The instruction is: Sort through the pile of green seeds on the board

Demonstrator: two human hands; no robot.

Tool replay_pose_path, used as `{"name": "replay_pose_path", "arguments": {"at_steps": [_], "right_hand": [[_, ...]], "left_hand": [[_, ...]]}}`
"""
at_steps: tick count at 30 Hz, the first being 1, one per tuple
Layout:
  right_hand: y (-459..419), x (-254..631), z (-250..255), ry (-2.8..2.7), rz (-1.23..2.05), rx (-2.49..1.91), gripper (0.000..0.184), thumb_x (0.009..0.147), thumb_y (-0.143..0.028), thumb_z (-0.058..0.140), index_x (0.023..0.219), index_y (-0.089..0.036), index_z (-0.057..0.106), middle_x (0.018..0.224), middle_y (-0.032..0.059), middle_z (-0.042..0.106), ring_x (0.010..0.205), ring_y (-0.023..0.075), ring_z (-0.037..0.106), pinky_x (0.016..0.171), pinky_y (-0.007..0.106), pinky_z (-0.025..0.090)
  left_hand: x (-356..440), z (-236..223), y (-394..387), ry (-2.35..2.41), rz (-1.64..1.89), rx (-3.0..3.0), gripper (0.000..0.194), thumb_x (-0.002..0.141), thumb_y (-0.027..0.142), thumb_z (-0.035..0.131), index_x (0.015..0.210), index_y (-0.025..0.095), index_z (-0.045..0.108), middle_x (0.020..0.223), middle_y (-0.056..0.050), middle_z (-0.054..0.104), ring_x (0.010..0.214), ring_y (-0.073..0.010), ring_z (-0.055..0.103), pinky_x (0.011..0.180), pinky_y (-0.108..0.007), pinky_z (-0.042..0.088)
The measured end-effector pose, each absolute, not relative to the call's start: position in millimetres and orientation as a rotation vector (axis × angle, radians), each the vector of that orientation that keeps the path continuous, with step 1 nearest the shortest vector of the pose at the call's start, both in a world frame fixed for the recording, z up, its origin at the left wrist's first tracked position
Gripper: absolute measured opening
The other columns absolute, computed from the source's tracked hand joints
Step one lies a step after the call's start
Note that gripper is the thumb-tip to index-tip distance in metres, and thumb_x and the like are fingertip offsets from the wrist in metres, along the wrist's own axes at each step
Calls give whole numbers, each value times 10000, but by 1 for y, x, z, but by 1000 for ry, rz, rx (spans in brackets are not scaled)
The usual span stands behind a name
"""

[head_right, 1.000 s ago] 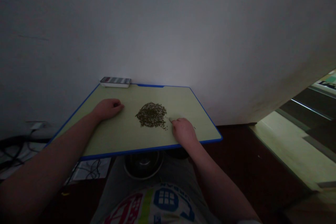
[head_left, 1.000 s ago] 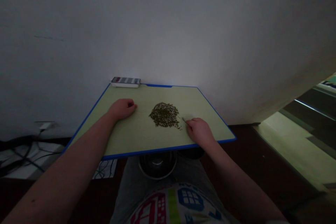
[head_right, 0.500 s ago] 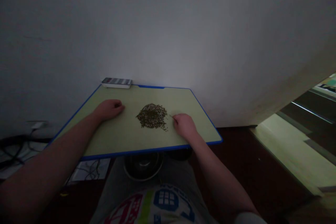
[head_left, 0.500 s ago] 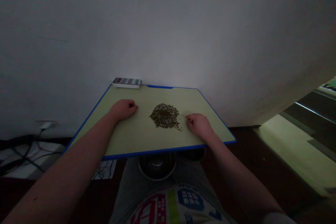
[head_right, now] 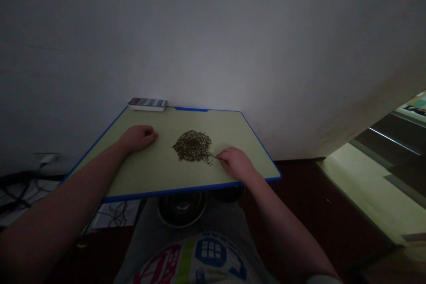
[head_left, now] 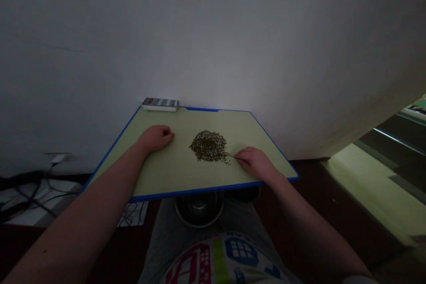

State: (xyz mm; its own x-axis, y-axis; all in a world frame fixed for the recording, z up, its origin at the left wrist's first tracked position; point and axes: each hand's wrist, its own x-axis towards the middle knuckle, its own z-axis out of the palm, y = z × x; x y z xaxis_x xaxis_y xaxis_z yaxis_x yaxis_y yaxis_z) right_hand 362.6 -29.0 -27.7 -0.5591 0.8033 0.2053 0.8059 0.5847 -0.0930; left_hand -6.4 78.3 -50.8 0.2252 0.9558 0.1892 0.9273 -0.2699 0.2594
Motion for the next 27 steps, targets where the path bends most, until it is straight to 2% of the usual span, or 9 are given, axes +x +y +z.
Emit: {"name": "replay_pose_path", "arguments": {"at_steps": [7,16,27], "right_hand": [[-42,367,-22,-2538,93,-1399,252,848,-197,479,962,-192,703,903,54,704,862,162,607,787,277,441],[-31,359,-23,-2464,39,-1451,242,832,-178,496,960,-162,701,903,67,706,851,163,612,771,264,434],[-40,365,-20,-2455,33,-1481,231,833,-191,500,940,-176,704,880,60,702,836,163,605,771,268,435]], "left_hand": [[-5,-50,77,1871,456,2382,399,767,525,383,713,200,608,703,-55,644,653,-185,558,552,-283,352],[-6,-50,77,1864,463,2368,413,762,522,386,758,193,635,730,-68,646,673,-200,561,584,-297,372],[-5,-49,75,1854,487,2386,397,762,516,386,712,193,612,692,-60,634,642,-183,548,559,-289,355]]}}
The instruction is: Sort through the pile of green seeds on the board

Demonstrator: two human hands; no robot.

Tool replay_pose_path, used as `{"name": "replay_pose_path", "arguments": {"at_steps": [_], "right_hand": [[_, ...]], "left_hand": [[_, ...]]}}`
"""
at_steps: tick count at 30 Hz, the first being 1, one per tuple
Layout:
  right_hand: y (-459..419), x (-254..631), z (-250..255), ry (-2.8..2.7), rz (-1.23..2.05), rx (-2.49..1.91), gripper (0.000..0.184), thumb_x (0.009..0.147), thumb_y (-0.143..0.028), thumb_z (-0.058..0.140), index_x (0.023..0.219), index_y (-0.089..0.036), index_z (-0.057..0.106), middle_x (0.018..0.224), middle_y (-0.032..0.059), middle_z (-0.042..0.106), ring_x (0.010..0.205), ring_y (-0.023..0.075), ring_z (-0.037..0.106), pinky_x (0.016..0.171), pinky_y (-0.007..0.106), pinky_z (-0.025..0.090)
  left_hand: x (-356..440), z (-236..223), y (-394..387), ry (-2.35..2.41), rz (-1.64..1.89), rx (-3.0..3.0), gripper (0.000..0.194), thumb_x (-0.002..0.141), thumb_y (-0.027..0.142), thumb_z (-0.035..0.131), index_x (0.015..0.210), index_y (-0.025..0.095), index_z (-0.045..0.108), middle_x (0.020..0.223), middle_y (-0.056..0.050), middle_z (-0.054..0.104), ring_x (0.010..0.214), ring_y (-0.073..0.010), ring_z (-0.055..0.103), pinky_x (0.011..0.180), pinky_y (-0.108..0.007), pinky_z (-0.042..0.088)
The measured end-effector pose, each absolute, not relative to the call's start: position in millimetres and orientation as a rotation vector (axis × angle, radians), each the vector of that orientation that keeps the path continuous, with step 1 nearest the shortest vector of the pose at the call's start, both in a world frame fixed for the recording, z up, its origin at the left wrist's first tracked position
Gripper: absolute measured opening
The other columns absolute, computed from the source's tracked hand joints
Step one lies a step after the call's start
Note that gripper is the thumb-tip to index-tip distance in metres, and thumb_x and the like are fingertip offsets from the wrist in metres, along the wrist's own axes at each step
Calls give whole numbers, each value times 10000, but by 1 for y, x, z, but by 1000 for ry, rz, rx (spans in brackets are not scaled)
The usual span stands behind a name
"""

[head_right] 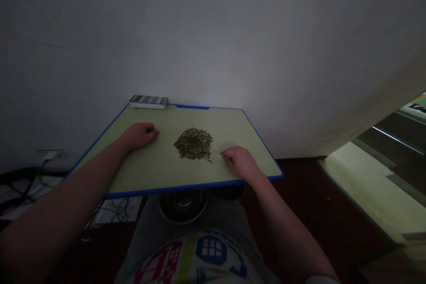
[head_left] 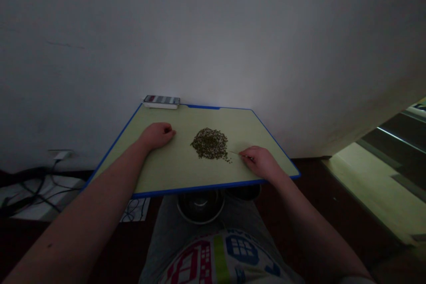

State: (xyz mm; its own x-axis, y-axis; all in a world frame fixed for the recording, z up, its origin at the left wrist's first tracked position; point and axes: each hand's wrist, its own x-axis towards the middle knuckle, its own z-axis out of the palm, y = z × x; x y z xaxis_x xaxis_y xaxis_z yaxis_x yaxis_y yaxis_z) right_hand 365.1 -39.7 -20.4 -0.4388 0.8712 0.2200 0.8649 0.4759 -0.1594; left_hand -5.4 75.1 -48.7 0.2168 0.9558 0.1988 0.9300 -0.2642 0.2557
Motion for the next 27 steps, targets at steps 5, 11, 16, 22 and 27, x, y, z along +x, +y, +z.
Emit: {"name": "replay_pose_path", "arguments": {"at_steps": [5,11,16,22,27], "right_hand": [[-58,369,-24,-2473,57,-1446,249,858,-195,469,963,-190,695,889,55,698,848,162,598,786,280,441],[-66,352,-30,-2552,-47,-1391,278,881,-196,434,1006,-179,681,916,67,680,885,174,566,823,286,424],[-66,334,-33,-2523,-194,-1644,270,869,-185,433,980,-178,679,863,86,659,858,195,551,795,293,406],[-49,341,-30,-2394,-360,-1992,236,836,-179,459,930,-165,675,827,104,646,802,209,567,742,302,399],[-49,350,-29,-2366,-357,-2031,265,832,-188,446,958,-181,679,828,97,654,785,202,582,718,295,398]], "left_hand": [[-5,-49,76,1867,476,2364,401,757,523,393,740,197,626,698,-59,641,658,-187,558,572,-288,366],[-6,-51,77,1870,469,2367,394,765,516,385,731,198,616,716,-60,645,661,-191,558,567,-288,363],[-6,-50,76,1864,460,2385,400,765,522,384,721,198,615,721,-61,644,660,-189,556,561,-285,358],[-6,-50,77,1863,460,2374,402,762,521,385,735,199,624,721,-58,646,676,-190,565,575,-286,371],[-5,-51,77,1883,465,2367,386,760,514,394,727,205,624,720,-60,648,672,-195,566,578,-290,370]]}}
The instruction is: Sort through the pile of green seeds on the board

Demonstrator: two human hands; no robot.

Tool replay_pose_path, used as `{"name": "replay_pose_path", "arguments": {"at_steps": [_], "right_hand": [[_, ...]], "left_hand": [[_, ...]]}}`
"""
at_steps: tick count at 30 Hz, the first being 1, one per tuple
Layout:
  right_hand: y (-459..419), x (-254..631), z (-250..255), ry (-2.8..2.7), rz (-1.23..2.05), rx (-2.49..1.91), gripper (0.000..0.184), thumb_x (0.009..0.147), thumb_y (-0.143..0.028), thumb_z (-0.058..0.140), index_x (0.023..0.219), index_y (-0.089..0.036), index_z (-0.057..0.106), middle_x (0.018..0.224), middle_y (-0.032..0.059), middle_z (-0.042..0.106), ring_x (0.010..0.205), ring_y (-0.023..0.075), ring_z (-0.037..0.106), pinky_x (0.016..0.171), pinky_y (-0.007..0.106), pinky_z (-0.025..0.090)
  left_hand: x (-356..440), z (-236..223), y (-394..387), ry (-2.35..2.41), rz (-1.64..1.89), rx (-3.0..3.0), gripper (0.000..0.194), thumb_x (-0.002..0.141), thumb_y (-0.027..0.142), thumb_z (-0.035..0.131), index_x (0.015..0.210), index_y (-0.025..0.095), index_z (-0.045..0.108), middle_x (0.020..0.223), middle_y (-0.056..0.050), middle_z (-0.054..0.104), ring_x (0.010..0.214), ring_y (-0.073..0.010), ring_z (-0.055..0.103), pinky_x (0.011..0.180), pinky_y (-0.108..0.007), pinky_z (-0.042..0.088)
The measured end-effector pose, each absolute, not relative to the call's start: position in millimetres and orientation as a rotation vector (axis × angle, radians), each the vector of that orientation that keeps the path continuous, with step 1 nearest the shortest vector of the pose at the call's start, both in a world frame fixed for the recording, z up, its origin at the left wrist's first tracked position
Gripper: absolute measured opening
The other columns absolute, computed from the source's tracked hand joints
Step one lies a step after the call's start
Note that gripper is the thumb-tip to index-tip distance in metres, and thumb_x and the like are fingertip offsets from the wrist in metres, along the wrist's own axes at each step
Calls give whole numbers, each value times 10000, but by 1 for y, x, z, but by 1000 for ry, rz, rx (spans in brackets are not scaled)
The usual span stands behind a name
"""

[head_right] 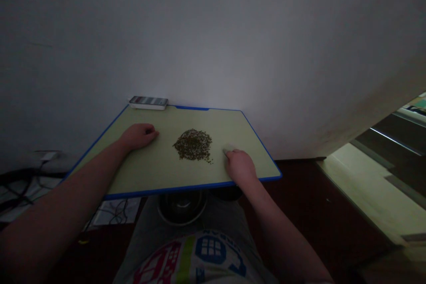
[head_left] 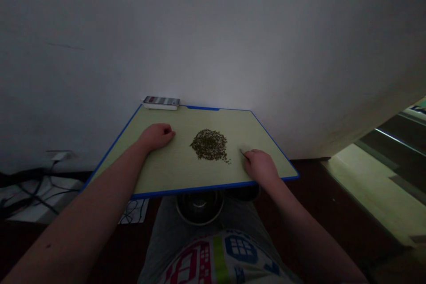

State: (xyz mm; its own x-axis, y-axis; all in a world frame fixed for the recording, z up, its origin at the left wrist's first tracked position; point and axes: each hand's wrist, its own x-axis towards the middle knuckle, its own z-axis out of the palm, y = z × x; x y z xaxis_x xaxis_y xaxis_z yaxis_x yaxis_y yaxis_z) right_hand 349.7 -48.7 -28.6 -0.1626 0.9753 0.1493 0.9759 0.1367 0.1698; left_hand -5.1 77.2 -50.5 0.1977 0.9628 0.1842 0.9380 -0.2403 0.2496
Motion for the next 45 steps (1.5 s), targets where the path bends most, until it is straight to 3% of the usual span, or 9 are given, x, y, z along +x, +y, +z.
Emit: {"name": "replay_pose_path", "arguments": {"at_steps": [9,14,32,45], "right_hand": [[-47,350,-31,-2419,-261,-1841,290,834,-177,450,1011,-182,680,921,84,680,866,196,574,803,291,394],[-31,358,-28,-2347,-272,-1873,273,831,-185,460,969,-171,694,912,82,689,840,195,597,770,289,412],[-36,360,-24,-2619,5,-1261,258,854,-177,474,990,-193,693,908,62,706,867,176,610,801,296,447],[-50,367,-22,-2520,89,-1308,242,857,-202,481,956,-195,702,882,59,705,828,175,623,750,291,474]], "left_hand": [[-6,-51,77,1852,483,2378,390,759,523,388,718,203,608,720,-61,641,659,-195,552,574,-296,352],[-6,-50,76,1832,496,2366,390,754,518,389,721,199,610,698,-60,631,644,-192,544,572,-296,345],[-4,-48,75,1852,491,2361,402,757,506,393,747,187,637,722,-68,643,658,-194,555,581,-298,368],[-4,-47,74,1849,488,2362,392,750,500,396,746,188,633,700,-60,632,644,-181,541,580,-290,358]]}}
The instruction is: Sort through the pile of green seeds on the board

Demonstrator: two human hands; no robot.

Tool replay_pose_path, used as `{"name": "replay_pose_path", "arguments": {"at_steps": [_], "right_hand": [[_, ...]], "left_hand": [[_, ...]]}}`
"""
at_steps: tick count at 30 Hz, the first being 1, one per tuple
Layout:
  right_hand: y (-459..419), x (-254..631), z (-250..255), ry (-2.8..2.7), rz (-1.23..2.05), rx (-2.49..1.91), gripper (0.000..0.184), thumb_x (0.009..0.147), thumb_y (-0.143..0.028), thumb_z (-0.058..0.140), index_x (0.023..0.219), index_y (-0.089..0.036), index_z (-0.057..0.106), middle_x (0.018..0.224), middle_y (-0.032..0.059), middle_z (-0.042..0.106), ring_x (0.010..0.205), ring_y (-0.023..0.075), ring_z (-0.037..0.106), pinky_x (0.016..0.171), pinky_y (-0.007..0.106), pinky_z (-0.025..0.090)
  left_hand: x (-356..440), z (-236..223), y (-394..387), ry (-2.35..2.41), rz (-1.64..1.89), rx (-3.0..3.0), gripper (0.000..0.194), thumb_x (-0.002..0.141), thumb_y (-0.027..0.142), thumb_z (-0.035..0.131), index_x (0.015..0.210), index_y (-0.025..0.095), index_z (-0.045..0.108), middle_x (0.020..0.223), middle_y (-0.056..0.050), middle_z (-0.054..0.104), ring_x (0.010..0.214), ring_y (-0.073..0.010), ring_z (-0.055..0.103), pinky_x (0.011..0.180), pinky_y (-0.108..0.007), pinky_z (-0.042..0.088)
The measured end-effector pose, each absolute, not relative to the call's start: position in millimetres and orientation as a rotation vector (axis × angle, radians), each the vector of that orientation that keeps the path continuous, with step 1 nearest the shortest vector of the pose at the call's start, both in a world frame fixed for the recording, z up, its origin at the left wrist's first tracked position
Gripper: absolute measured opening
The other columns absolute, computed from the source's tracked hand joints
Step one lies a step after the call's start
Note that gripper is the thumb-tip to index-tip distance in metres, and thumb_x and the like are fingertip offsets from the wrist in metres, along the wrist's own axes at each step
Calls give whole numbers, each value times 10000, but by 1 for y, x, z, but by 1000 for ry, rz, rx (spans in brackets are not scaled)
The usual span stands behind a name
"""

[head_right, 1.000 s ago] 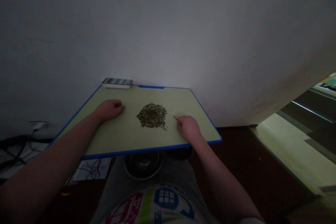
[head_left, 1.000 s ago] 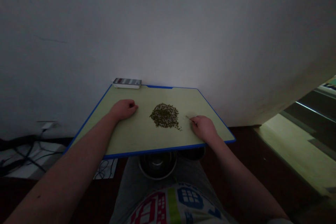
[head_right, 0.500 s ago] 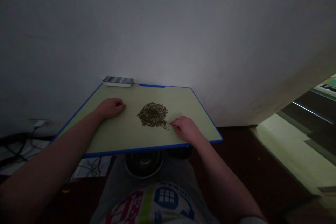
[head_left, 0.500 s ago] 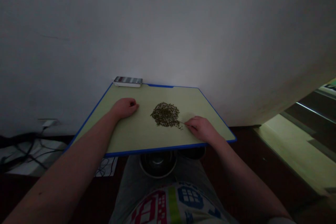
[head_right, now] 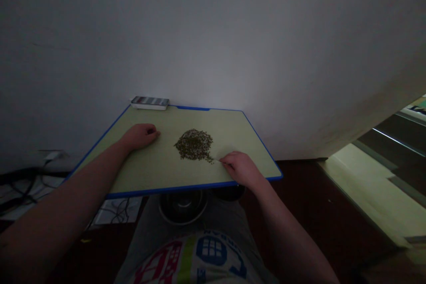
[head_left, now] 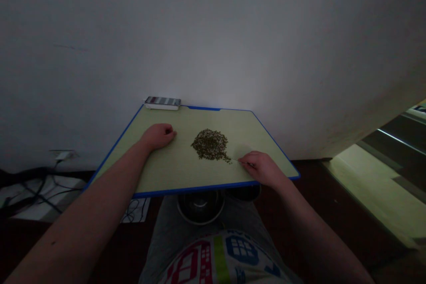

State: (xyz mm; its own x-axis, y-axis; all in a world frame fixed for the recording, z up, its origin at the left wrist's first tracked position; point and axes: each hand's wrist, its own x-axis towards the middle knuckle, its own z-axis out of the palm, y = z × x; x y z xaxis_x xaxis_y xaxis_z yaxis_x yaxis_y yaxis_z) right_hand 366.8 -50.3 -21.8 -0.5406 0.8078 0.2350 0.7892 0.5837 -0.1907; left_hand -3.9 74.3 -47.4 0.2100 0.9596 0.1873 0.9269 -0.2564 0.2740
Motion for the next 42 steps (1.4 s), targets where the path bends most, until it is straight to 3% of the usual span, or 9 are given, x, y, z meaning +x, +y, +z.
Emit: {"name": "replay_pose_path", "arguments": {"at_steps": [42], "right_hand": [[-52,344,-11,-2565,238,-1259,239,864,-219,487,964,-204,703,882,46,712,821,165,630,725,262,456]], "left_hand": [[-5,-49,75,1849,501,2383,405,755,511,390,750,188,635,698,-65,631,646,-194,549,571,-298,360]]}}
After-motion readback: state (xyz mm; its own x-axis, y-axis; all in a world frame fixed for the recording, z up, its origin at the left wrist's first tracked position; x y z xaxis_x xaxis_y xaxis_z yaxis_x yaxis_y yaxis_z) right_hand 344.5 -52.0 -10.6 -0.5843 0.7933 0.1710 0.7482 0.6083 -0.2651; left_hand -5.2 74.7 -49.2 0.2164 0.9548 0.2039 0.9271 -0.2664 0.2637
